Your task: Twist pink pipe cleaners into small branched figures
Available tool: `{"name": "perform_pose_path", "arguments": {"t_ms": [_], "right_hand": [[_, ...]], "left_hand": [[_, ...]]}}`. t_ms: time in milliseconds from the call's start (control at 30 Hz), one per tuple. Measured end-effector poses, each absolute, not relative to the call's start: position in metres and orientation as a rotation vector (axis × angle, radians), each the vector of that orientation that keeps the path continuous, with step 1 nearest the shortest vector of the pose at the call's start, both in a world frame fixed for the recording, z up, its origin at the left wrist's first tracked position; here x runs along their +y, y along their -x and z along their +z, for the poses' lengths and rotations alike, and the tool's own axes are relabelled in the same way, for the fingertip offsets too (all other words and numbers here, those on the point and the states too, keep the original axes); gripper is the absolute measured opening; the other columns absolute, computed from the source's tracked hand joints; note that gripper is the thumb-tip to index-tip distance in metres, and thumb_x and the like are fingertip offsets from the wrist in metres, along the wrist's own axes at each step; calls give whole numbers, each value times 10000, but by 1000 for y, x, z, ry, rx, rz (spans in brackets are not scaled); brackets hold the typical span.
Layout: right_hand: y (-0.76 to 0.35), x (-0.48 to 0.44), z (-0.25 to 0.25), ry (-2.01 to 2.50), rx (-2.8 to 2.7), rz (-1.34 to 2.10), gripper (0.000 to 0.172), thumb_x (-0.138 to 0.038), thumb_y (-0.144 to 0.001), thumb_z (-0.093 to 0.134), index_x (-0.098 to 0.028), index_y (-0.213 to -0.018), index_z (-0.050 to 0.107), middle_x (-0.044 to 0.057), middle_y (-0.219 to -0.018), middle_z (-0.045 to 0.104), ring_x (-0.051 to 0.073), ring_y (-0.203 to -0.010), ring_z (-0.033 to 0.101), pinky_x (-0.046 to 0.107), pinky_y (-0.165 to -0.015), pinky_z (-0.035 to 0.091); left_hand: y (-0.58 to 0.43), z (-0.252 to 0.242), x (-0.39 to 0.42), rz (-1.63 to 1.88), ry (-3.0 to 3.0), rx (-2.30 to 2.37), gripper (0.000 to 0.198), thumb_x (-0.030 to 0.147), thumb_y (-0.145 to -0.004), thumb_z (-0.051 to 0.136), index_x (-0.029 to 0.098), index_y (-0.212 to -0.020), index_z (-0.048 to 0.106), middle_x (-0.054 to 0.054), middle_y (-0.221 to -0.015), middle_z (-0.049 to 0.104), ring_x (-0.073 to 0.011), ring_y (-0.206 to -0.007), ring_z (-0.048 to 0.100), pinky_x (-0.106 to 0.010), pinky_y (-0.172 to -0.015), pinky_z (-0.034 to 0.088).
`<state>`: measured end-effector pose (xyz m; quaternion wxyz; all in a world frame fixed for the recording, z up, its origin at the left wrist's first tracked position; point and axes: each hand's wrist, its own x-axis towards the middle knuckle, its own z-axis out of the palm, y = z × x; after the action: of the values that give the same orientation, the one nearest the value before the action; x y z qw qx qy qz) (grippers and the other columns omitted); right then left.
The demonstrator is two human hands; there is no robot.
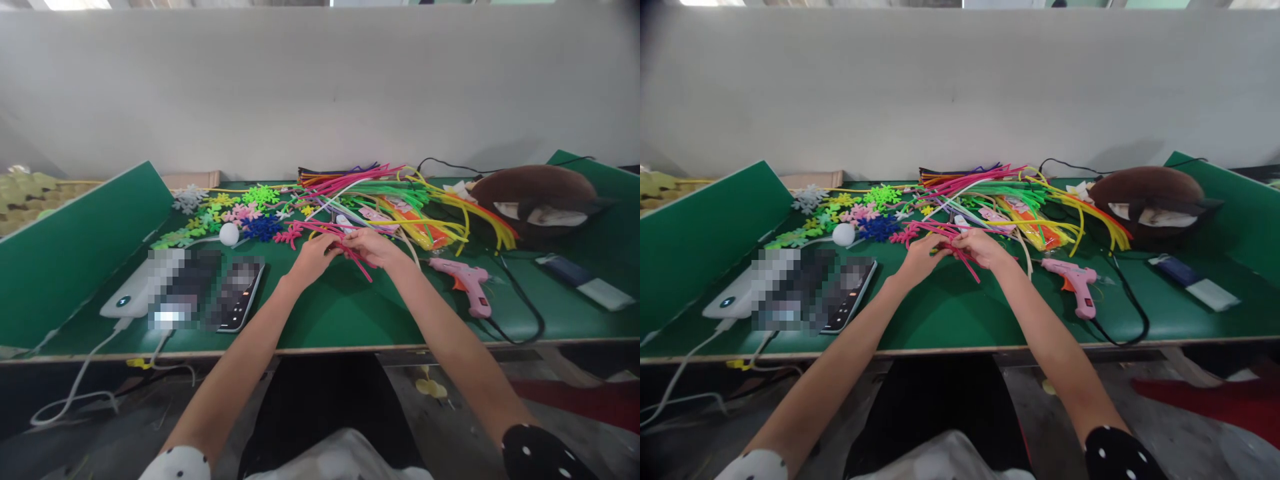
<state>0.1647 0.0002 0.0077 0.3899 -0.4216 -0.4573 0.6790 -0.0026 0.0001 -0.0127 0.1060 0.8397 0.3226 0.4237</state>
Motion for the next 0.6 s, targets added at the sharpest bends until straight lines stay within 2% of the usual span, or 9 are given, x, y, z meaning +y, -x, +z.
{"name": "perform_pose_path", "arguments": {"t_ms": [233,400,600], "right_hand": [[-168,0,12,1085,-1261,1729,93,-174,-597,722,-138,-636,645,5,-647,637,91,-635,568,219,-666,434],[-167,1,9,1126,-1210,1728,106,-129,-586,710,-150,-612,610,-24,-588,592,77,-572,527,223,-618,405],[-155,1,3,1044,-1120,1742,73,-83,-622,647,-131,-596,598,9,-607,608,96,-601,545,246,-657,408]], "left_hand": [[4,-14,1,1344,-2474,834,55,156,-794,585,168,-771,634,-11,-727,663,-107,-663,610,-224,-650,491],[4,-14,2,1349,-2504,778,55,155,-788,594,165,-795,648,-24,-736,657,-118,-691,609,-240,-658,498],[4,-18,5,1328,-2554,842,74,128,-791,582,160,-812,646,-34,-759,659,-124,-703,611,-251,-670,503]]}}
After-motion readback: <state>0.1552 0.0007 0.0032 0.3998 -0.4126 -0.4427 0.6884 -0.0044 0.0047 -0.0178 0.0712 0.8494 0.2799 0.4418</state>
